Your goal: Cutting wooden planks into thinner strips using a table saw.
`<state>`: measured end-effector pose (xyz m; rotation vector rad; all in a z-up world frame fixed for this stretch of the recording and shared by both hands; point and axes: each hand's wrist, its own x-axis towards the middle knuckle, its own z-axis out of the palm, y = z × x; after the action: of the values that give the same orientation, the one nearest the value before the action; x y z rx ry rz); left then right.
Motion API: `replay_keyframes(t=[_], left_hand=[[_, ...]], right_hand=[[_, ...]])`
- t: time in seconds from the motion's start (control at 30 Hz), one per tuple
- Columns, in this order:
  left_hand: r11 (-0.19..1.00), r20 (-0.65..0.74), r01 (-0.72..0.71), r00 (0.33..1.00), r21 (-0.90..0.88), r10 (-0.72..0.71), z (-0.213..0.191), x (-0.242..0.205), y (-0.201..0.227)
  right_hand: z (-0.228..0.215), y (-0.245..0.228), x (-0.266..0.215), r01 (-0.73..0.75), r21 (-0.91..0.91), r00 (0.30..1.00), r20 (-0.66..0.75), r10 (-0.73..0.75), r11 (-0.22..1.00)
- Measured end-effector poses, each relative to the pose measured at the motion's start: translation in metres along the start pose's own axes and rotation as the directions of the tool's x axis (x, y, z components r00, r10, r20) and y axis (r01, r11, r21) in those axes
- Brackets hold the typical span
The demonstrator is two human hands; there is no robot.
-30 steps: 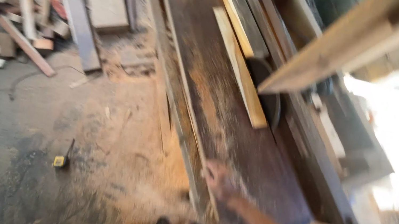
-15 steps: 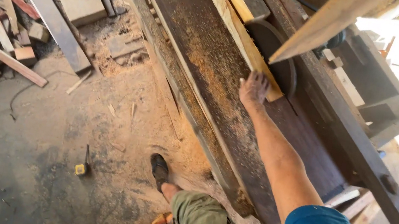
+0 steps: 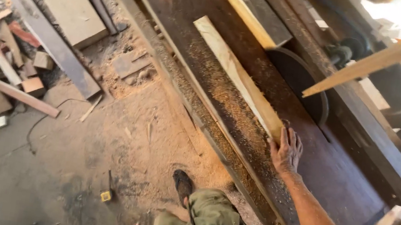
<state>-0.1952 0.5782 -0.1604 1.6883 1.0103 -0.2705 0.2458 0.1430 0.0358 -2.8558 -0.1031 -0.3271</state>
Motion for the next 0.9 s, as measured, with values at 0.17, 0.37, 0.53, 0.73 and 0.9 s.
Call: replay_keyframes(t=[0.17, 0.37, 0.53, 0.73, 0.9], left_hand=[[0.998, 0.001, -0.04, 0.999, 0.047, 0.04, 0.002, 0.091, 0.153], [0.965, 0.332, -0.261, 0.909, -0.017, 0.252, 0.048, 0.123, 0.297], [0.915, 0.549, -0.051, 0.786, -0.399, 0.284, 0.067, 0.106, 0.415], [0.688, 0.087, -0.278, 0.891, -0.67, 0.446, -0.072, 0.249, 0.393], [0.769, -0.109, -0.638, 0.768, -0.044, 0.631, -0.255, 0.522, 0.397]], right_hand=[[0.021, 0.012, -0.002, 0.066, -0.24, 0.996, -0.035, -0.077, 0.968], [-0.019, -0.089, -0.02, -0.047, -0.064, 0.958, 0.28, 0.063, 0.997], [0.026, -0.164, -0.067, 0.506, 0.145, 0.852, 0.073, -0.519, 0.85], [0.06, -0.219, -0.017, 0.35, 0.224, 0.903, 0.179, -0.391, 0.91], [0.092, -0.204, 0.044, 0.061, 0.324, 0.99, 0.104, -0.1, 0.944]])
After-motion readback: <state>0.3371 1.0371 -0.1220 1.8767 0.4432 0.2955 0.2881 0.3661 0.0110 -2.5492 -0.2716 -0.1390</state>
